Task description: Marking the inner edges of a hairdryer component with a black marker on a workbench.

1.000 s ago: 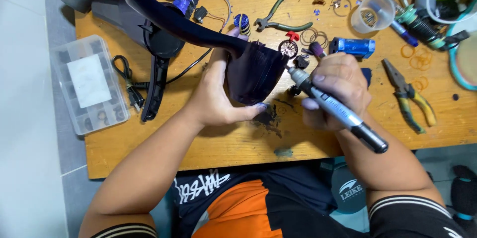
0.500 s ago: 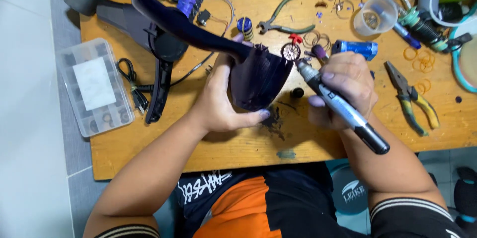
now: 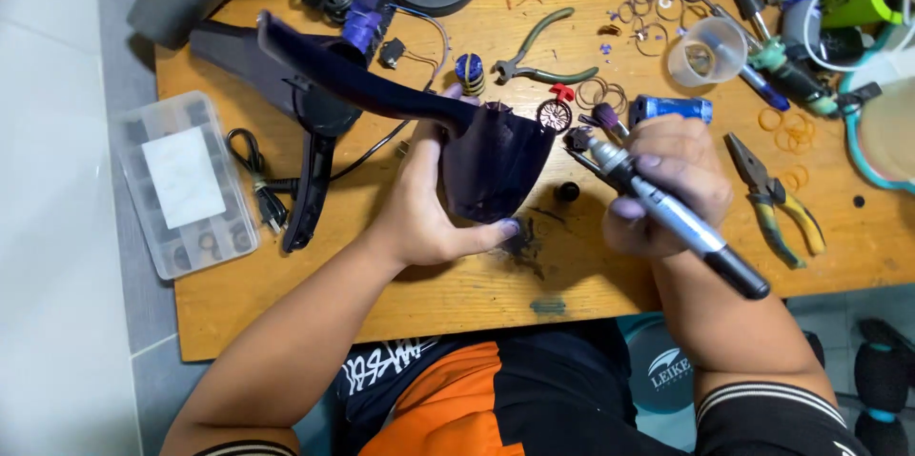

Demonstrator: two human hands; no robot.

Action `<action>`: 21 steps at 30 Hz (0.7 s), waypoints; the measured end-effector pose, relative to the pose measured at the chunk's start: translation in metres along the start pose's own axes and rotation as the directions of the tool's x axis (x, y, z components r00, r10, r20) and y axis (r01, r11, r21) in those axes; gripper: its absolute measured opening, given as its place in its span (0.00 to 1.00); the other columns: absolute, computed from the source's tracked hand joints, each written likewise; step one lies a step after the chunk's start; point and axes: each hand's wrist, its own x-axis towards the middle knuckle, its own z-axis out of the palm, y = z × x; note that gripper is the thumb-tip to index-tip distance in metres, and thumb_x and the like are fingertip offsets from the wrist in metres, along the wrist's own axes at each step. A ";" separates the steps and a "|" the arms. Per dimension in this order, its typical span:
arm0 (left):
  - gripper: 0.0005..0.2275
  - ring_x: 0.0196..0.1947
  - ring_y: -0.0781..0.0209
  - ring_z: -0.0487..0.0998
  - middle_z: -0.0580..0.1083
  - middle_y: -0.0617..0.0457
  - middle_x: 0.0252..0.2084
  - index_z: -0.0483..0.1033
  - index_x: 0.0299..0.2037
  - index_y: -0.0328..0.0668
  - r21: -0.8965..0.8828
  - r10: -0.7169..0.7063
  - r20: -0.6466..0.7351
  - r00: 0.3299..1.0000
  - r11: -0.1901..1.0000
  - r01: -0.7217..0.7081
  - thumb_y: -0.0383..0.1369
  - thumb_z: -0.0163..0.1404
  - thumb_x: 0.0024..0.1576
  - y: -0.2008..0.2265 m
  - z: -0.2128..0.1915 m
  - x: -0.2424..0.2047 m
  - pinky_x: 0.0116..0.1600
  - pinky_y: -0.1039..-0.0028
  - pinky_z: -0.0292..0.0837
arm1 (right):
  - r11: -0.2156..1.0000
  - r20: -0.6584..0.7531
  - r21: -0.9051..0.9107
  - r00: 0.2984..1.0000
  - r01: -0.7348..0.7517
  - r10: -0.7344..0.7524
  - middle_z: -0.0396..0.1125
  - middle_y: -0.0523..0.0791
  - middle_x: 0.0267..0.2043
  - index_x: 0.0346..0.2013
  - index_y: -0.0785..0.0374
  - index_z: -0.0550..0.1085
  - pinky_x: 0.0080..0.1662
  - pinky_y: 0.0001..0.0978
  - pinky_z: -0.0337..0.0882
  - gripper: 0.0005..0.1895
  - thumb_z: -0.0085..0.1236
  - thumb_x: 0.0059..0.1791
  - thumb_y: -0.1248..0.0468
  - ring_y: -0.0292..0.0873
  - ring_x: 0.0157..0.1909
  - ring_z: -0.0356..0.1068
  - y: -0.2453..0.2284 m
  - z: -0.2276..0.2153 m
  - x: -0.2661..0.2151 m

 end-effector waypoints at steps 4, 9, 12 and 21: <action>0.61 0.87 0.41 0.63 0.61 0.37 0.85 0.45 0.85 0.29 0.135 -0.137 0.134 0.982 0.984 0.119 0.44 0.76 0.48 0.020 0.000 0.005 0.90 0.59 0.54 | 0.994 -0.082 -0.078 0.994 -0.081 0.075 0.65 0.56 0.35 0.54 0.68 0.66 0.43 0.48 0.74 0.18 0.56 0.64 0.55 0.56 0.38 0.66 0.003 0.016 0.016; 0.59 0.86 0.39 0.66 0.63 0.36 0.84 0.47 0.85 0.30 0.133 -0.127 0.124 0.984 0.985 0.111 0.46 0.75 0.47 0.026 -0.002 0.003 0.90 0.59 0.59 | 0.934 -0.111 -0.242 0.948 0.264 -0.297 0.64 0.55 0.34 0.52 0.70 0.65 0.39 0.48 0.71 0.16 0.57 0.65 0.59 0.56 0.33 0.65 0.026 0.015 0.031; 0.59 0.86 0.40 0.66 0.62 0.38 0.85 0.47 0.85 0.33 0.145 -0.160 0.152 0.975 0.980 0.138 0.47 0.73 0.48 0.035 0.000 0.002 0.89 0.58 0.60 | 0.919 -0.093 -0.300 0.951 0.257 -0.296 0.62 0.56 0.31 0.50 0.71 0.65 0.38 0.48 0.69 0.16 0.57 0.64 0.59 0.55 0.30 0.64 0.033 0.009 0.028; 0.60 0.87 0.39 0.64 0.63 0.37 0.85 0.52 0.84 0.32 0.264 -0.186 0.167 0.968 0.955 0.138 0.51 0.77 0.45 0.030 0.000 0.002 0.89 0.56 0.56 | 0.980 0.050 -0.167 0.994 0.107 -0.100 0.67 0.53 0.32 0.52 0.64 0.67 0.35 0.48 0.69 0.18 0.62 0.61 0.54 0.54 0.26 0.67 0.017 -0.004 0.007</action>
